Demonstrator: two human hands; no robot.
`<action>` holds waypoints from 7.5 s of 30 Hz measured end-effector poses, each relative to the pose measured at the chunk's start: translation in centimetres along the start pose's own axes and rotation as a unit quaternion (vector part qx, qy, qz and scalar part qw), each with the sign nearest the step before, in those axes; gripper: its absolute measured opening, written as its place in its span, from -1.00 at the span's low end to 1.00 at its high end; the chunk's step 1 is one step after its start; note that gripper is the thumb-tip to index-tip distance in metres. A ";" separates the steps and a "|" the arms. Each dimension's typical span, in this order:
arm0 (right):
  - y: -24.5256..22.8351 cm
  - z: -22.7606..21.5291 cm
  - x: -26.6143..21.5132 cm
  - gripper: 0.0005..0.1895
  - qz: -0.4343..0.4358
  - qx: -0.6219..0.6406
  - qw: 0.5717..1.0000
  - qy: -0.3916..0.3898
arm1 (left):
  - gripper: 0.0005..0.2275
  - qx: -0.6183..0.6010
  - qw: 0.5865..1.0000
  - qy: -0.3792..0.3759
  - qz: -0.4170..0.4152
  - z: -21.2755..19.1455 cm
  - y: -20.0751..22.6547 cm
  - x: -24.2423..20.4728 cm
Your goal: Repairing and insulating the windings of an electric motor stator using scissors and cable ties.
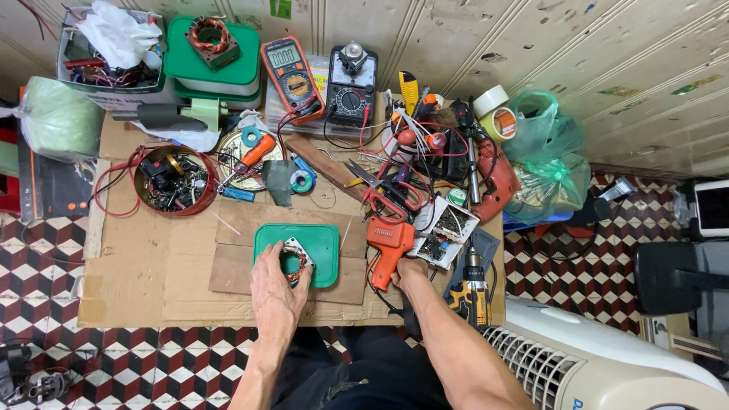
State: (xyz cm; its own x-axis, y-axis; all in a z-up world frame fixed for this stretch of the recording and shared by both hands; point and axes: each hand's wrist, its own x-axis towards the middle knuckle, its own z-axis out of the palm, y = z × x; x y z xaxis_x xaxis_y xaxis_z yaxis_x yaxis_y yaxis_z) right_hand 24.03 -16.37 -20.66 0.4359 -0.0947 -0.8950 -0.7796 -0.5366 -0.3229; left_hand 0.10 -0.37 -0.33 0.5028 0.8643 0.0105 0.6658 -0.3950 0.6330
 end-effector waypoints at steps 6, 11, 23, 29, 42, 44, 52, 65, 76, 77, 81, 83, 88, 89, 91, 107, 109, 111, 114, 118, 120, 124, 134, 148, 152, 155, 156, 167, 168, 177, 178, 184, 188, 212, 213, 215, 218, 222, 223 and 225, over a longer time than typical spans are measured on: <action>0.0 -0.3 1.7 -0.74 0.033 0.036 0.999 0.013 | -0.37 -0.005 1.000 -0.010 -0.007 -0.2 0.1 0.0; 0.3 -0.9 1.5 -0.69 0.016 0.040 0.998 -0.049 | -0.34 -0.016 1.000 -0.017 -0.009 -0.5 -0.2 -0.1; 1.6 -2.1 1.3 -0.66 0.005 0.023 1.000 -0.011 | -0.12 0.040 0.995 -0.074 -0.055 -0.2 0.6 1.1; 1.2 -5.2 -2.7 -0.79 -0.046 -0.044 0.998 0.022 | -0.20 0.016 0.995 -0.094 -0.041 -0.7 0.0 1.9; -2.6 -13.4 -24.2 -0.68 -0.331 -0.493 0.804 0.024 | -0.23 -0.027 0.986 -0.035 0.159 -0.8 2.7 -1.9; -4.9 -12.6 -27.2 -0.69 -0.358 -0.524 0.772 -0.023 | -0.23 -0.082 0.971 -0.102 0.202 -2.1 7.1 -3.3; -8.5 -9.3 -27.1 -0.72 -0.326 -0.292 0.831 -0.343 | -0.76 -0.354 0.861 -0.339 -0.135 0.0 11.0 -6.7; -8.8 -3.2 -26.8 -0.57 -0.173 -0.068 0.923 -0.336 | -0.68 -0.199 0.956 -0.103 -0.190 -3.8 5.7 -3.3; -6.1 -1.0 -22.2 -0.58 -0.251 -0.284 0.879 -0.289 | -0.48 -0.074 0.985 0.110 -0.111 2.7 0.8 0.2; -5.8 -0.8 -21.3 -0.57 -0.271 -0.326 0.853 -0.305 | -0.52 -0.104 0.980 0.115 -0.124 3.1 0.1 0.1; -6.6 0.6 -21.8 -0.62 -0.304 -0.501 0.774 -0.240 | -0.59 -0.198 0.965 0.085 -0.148 3.2 -1.4 0.6; -6.5 1.0 -22.1 -0.67 -0.396 -0.558 0.706 -0.183 | -0.59 -0.213 0.961 0.083 -0.154 2.9 -1.4 0.6; -5.8 1.4 -21.1 -0.53 -0.676 -0.487 0.535 -0.138 | -0.62 -0.203 0.966 0.082 -0.136 3.2 -1.9 0.6; -5.9 1.5 -21.5 -0.48 -0.617 -0.530 0.567 -0.128 | -0.62 -0.210 0.964 0.070 -0.149 2.9 -1.7 0.7; -5.5 1.5 -21.5 -0.41 -0.554 -0.570 0.595 -0.117 | -0.63 -0.215 0.961 0.057 -0.163 2.7 -1.6 0.6; -4.6 0.8 -21.8 -0.21 -0.684 -0.571 0.452 -0.045 | -0.63 -0.220 0.960 0.072 -0.155 3.4 -2.0 0.5; -4.6 0.8 -21.7 -0.19 -0.688 -0.573 0.443 -0.046 | -0.63 -0.217 0.961 0.075 -0.151 3.3 -1.7 0.5; -4.4 0.7 -21.5 -0.19 -0.692 -0.574 0.436 -0.034 | -0.58 -0.155 0.971 0.098 -0.156 2.8 -1.0 0.4; -4.5 0.9 -21.4 -0.20 -0.699 -0.567 0.434 -0.030 | -0.66 -0.060 0.978 0.178 -0.091 -0.3 2.9 -1.3; -4.3 1.0 -20.1 -0.24 -0.718 -0.555 0.417 -0.051 | -0.66 -0.272 0.894 -0.076 -0.348 0.1 6.6 -3.3; -4.2 1.0 -20.0 -0.15 -0.717 -0.547 0.431 -0.040 | -0.64 -0.459 0.795 -0.031 -0.395 5.9 3.9 -4.6; -3.8 0.7 -19.4 -0.14 -0.717 -0.541 0.437 -0.048 | -0.69 -0.598 0.672 -0.069 -0.431 6.4 4.5 -2.2; -6.6 0.7 -19.0 -0.04 -0.566 -0.490 0.630 -0.206 | -0.72 -0.579 0.698 -0.030 -0.420 8.9 3.6 -1.2; -9.1 1.5 -15.8 -0.65 0.075 -0.187 0.839 -0.505 | -0.67 -0.648 0.633 -0.044 -0.422 9.3 2.9 -1.4; -8.7 1.7 -14.4 -0.71 0.085 -0.196 0.801 -0.559 | -0.59 -0.558 0.699 -0.055 -0.443 8.7 2.7 -2.1; -9.0 1.9 -14.9 -0.74 0.099 -0.193 0.801 -0.558 | -0.61 -0.305 0.849 -0.051 -0.428 2.1 5.7 -2.1; -9.0 1.9 -15.1 -0.75 0.108 -0.190 0.803 -0.554 | -0.66 -0.139 0.903 -0.049 -0.404 -1.2 7.3 -2.1; -8.2 1.7 -17.8 -0.69 0.019 -0.202 0.819 -0.536 | -0.35 -0.023 0.998 -0.014 -0.056 0.0 1.9 0.7; -7.9 1.7 -18.0 -0.67 -0.023 -0.225 0.824 -0.519 | -0.38 -0.021 0.999 0.008 -0.045 0.3 1.6 0.4; -6.3 1.9 -21.1 -0.64 -0.121 -0.230 0.868 -0.424 | -0.51 -0.019 1.000 0.005 -0.009 -0.3 0.9 0.9; -6.2 1.9 -21.0 -0.64 -0.122 -0.229 0.868 -0.423 | -0.51 -0.020 1.000 0.005 -0.007 -0.6 0.9 1.2; -5.7 1.8 -20.7 -0.62 -0.155 -0.240 0.865 -0.413 | -0.66 -0.020 0.996 -0.086 -0.019 -1.4 -0.8 2.6; -5.3 1.6 -20.5 -0.58 -0.085 -0.207 0.879 -0.420 | -0.78 -0.103 0.988 -0.112 0.032 -0.2 -4.1 3.3; -1.9 2.0 -23.0 -0.50 -0.023 -0.063 0.915 -0.399 | -0.82 -0.186 0.973 -0.133 0.034 1.0 -4.8 3.1; -1.9 2.1 -23.1 -0.49 -0.077 -0.091 0.917 -0.380 | -0.81 -0.178 0.975 -0.119 0.053 0.9 -4.7 3.0; -1.6 2.1 -23.3 -0.49 -0.102 -0.100 0.918 -0.370 | -0.81 -0.177 0.977 -0.111 0.053 1.3 -4.6 3.0; -1.1 2.3 -23.5 -0.49 -0.140 -0.117 0.919 -0.349 | -0.81 -0.173 0.979 -0.101 0.049 1.3 -4.5 2.7; -0.8 2.4 -23.5 -0.50 -0.192 -0.129 0.915 -0.331 | -0.80 -0.157 0.980 -0.115 0.039 1.4 -4.4 2.6; -0.7 2.5 -23.5 -0.50 -0.193 -0.128 0.915 -0.331 | -0.80 -0.157 0.980 -0.115 0.040 1.4 -4.4 2.6; -0.6 2.5 -23.4 -0.50 -0.224 -0.142 0.912 -0.314 | -0.79 -0.164 0.980 -0.107 0.030 1.6 -4.5 2.4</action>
State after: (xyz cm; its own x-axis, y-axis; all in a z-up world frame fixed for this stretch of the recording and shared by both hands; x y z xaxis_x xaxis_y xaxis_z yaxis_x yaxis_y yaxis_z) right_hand 13.11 -11.74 -0.28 0.2690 0.6379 -0.7216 -0.3992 -0.6080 -0.6863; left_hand -0.81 3.01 -4.34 0.6637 0.7431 -0.0855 0.4357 -0.2911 0.8517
